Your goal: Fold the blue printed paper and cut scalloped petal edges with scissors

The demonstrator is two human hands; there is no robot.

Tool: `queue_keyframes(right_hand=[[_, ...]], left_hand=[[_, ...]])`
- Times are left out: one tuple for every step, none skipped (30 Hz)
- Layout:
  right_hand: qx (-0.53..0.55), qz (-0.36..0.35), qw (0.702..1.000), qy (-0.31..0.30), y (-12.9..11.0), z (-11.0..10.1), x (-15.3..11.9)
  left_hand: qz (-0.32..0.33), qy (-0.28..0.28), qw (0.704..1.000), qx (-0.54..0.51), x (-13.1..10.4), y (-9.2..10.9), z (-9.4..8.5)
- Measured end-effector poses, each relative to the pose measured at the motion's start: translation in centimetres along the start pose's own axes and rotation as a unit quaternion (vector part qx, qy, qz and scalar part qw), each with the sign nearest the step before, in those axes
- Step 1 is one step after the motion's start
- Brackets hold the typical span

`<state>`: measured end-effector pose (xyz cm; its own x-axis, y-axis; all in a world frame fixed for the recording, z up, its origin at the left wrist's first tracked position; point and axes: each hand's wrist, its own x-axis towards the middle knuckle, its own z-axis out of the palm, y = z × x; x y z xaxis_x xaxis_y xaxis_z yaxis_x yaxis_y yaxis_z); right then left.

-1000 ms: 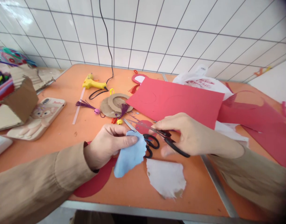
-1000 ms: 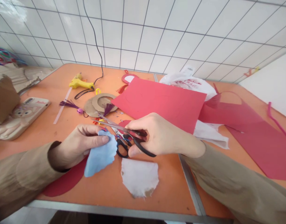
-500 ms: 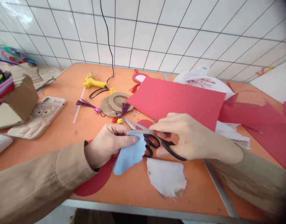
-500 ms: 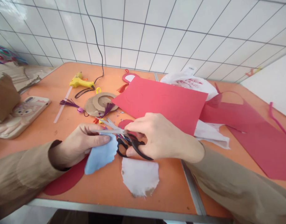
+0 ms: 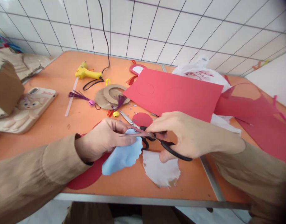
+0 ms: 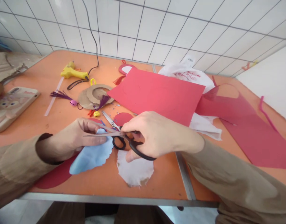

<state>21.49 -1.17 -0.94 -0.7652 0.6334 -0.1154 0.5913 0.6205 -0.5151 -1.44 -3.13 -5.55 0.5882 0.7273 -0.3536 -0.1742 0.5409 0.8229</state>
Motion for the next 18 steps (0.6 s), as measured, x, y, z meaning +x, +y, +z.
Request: queue_keyframes(right_hand=[[-0.013,0.003,1.000,-0.006,-0.20,0.06,0.05],[-0.024,0.005,1.000,-0.006,-0.37,0.13,0.08],[-0.031,0.006,1.000,-0.002,-0.49,0.20,0.10],[-0.037,0.004,0.999,0.000,-0.59,0.25,0.10],[-0.043,0.002,0.999,0.002,-0.65,0.30,0.09],[-0.050,-0.002,0.999,0.003,-0.69,0.34,0.08],[-0.058,-0.004,0.998,0.003,-0.71,0.37,0.06],[-0.066,-0.006,0.998,0.003,-0.72,0.39,0.05],[-0.072,-0.007,0.997,0.003,-0.73,0.40,0.05],[-0.076,-0.008,0.997,0.003,-0.73,0.41,0.05],[-0.079,-0.009,0.997,0.003,-0.73,0.43,0.06],[-0.081,-0.010,0.997,0.003,-0.73,0.45,0.08],[-0.082,-0.011,0.997,0.004,-0.72,0.49,0.10],[-0.083,-0.013,0.996,0.005,-0.70,0.53,0.12],[-0.084,-0.014,0.996,0.005,-0.68,0.57,0.14],[-0.084,-0.015,0.996,0.005,-0.65,0.63,0.16],[-0.082,-0.016,0.996,0.005,-0.63,0.67,0.18],[-0.080,-0.017,0.997,0.005,-0.62,0.70,0.20]], left_hand=[[0.003,0.002,1.000,0.001,0.04,0.02,0.05],[0.005,0.004,1.000,0.006,0.06,0.04,0.08],[0.005,0.004,1.000,0.012,0.08,0.05,0.10],[0.002,0.005,1.000,0.019,0.09,0.06,0.12],[-0.002,0.008,1.000,0.027,0.09,0.09,0.13],[-0.006,0.013,0.999,0.035,0.08,0.12,0.13],[-0.010,0.020,0.999,0.044,0.07,0.17,0.14],[-0.014,0.026,0.998,0.054,0.05,0.22,0.14],[-0.018,0.029,0.997,0.064,0.04,0.28,0.16],[-0.021,0.032,0.997,0.072,0.02,0.34,0.18],[-0.022,0.035,0.996,0.080,0.01,0.40,0.22],[-0.024,0.038,0.995,0.085,-0.01,0.45,0.26],[-0.026,0.042,0.995,0.090,-0.02,0.50,0.31],[-0.028,0.045,0.994,0.092,-0.03,0.54,0.37],[-0.030,0.048,0.994,0.093,-0.04,0.58,0.41],[-0.031,0.049,0.994,0.093,-0.05,0.61,0.45],[-0.031,0.049,0.994,0.092,-0.06,0.64,0.47],[-0.032,0.048,0.994,0.090,-0.08,0.67,0.48]])
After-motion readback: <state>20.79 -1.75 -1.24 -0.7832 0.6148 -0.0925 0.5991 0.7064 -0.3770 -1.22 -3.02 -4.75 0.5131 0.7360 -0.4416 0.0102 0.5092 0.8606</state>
